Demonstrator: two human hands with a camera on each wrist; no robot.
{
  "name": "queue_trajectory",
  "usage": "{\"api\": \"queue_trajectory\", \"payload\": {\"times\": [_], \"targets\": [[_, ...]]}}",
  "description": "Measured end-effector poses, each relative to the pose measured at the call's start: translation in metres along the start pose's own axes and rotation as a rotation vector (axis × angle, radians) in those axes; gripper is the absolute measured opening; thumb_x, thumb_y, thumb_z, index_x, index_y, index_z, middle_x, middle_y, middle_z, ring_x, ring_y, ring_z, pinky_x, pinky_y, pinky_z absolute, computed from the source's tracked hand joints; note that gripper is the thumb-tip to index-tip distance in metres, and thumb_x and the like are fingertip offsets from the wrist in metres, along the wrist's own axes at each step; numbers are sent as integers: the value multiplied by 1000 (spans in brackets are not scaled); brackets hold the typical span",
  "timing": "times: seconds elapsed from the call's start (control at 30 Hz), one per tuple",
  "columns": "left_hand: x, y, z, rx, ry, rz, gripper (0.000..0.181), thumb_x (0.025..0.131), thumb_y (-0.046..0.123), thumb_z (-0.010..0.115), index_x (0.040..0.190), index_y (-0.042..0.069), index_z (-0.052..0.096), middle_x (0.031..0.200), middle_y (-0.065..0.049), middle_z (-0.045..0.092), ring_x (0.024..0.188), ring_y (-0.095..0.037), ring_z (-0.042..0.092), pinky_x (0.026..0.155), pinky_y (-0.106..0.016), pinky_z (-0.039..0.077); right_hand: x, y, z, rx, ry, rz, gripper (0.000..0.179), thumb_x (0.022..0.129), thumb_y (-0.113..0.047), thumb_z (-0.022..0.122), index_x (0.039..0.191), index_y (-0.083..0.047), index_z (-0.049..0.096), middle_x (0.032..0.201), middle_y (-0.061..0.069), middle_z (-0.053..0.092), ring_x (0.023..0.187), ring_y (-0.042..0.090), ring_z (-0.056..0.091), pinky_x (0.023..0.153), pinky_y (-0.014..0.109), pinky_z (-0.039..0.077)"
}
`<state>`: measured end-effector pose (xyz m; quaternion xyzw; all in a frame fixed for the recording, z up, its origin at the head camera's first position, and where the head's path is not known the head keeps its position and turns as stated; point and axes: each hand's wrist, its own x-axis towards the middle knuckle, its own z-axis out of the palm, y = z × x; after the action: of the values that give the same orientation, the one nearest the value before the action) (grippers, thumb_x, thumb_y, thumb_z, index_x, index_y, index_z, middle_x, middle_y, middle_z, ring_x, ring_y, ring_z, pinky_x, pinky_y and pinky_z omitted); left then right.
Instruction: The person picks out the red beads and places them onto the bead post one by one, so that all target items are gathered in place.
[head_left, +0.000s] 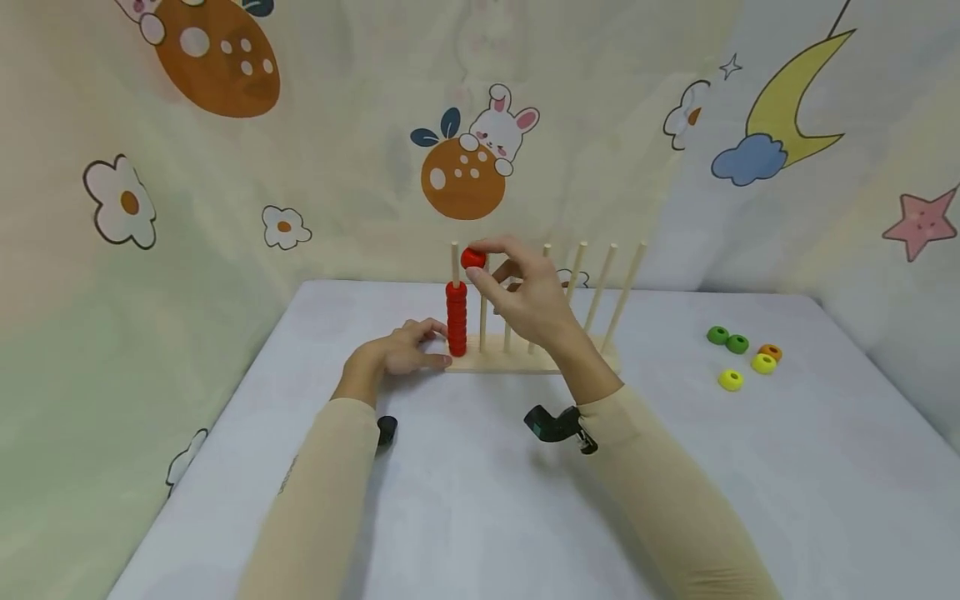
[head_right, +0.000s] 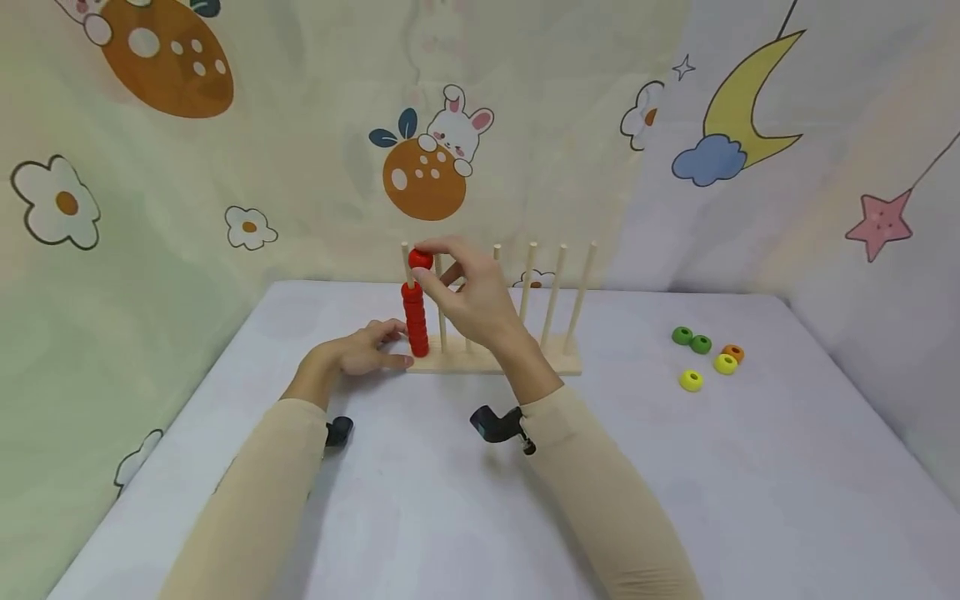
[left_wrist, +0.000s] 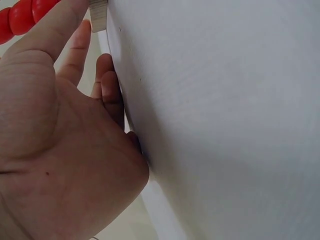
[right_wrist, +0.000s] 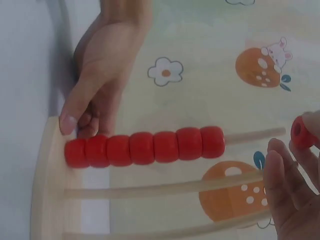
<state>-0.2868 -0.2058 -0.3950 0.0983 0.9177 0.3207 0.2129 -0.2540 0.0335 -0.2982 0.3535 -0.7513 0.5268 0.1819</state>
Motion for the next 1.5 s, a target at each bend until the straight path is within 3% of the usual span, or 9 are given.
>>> {"api": "queue_trajectory", "payload": {"times": [0.13, 0.43, 0.83, 1.07, 1.17, 1.3, 1.5], "targets": [[0, -2, 2, 2, -4, -5, 52, 92, 47, 73, 137, 36, 49, 152, -8, 39, 144, -33, 33, 114, -66, 30, 6, -3, 8, 31, 17, -10, 32, 99, -11, 68, 131, -10, 65, 127, 5, 65, 65, 17, 66, 50, 36, 56], [3, -3, -1, 17, -28, -3, 54, 92, 49, 72, 138, 35, 48, 151, -8, 39, 143, -33, 33, 113, -66, 30, 24, -14, 11, 3, 40, 83, 34, 100, -13, 67, 133, -11, 64, 128, 4, 66, 59, 17, 68, 46, 31, 51], [4, -4, -1, 7, -35, -17, 56, 91, 47, 74, 139, 35, 48, 148, -9, 41, 141, -34, 34, 112, -66, 32, 28, -12, 16, -63, 19, 61, 34, 98, -8, 68, 132, -7, 64, 128, 8, 66, 51, 20, 61, 51, 29, 52], [6, -2, 2, 7, -38, 3, 55, 92, 47, 73, 139, 34, 48, 147, -9, 43, 141, -34, 35, 112, -66, 33, 29, -11, 14, -298, -33, 109, 39, 97, -16, 71, 135, -11, 63, 128, 6, 68, 57, 20, 47, 58, 28, 43], [6, 1, 3, 9, -35, 14, 53, 92, 47, 73, 138, 34, 49, 147, -9, 43, 140, -34, 36, 113, -65, 32, 26, -11, 11, -330, -58, 122, 43, 96, -20, 72, 137, -13, 61, 131, 5, 68, 57, 17, 48, 61, 28, 44], [6, 2, 4, 27, -30, 26, 53, 93, 48, 72, 138, 33, 48, 147, -10, 43, 140, -34, 37, 112, -65, 33, 18, -12, 5, -284, -50, 24, 45, 94, -18, 75, 137, -11, 61, 131, 6, 65, 55, 12, 55, 64, 27, 50], [3, 2, 4, 98, -29, 8, 56, 94, 46, 70, 142, 32, 46, 149, -11, 44, 139, -34, 37, 110, -65, 35, -2, -17, -8, -171, -90, -117, 40, 94, -9, 74, 132, -9, 63, 134, 6, 61, 68, 9, 64, 60, 27, 55]]}}
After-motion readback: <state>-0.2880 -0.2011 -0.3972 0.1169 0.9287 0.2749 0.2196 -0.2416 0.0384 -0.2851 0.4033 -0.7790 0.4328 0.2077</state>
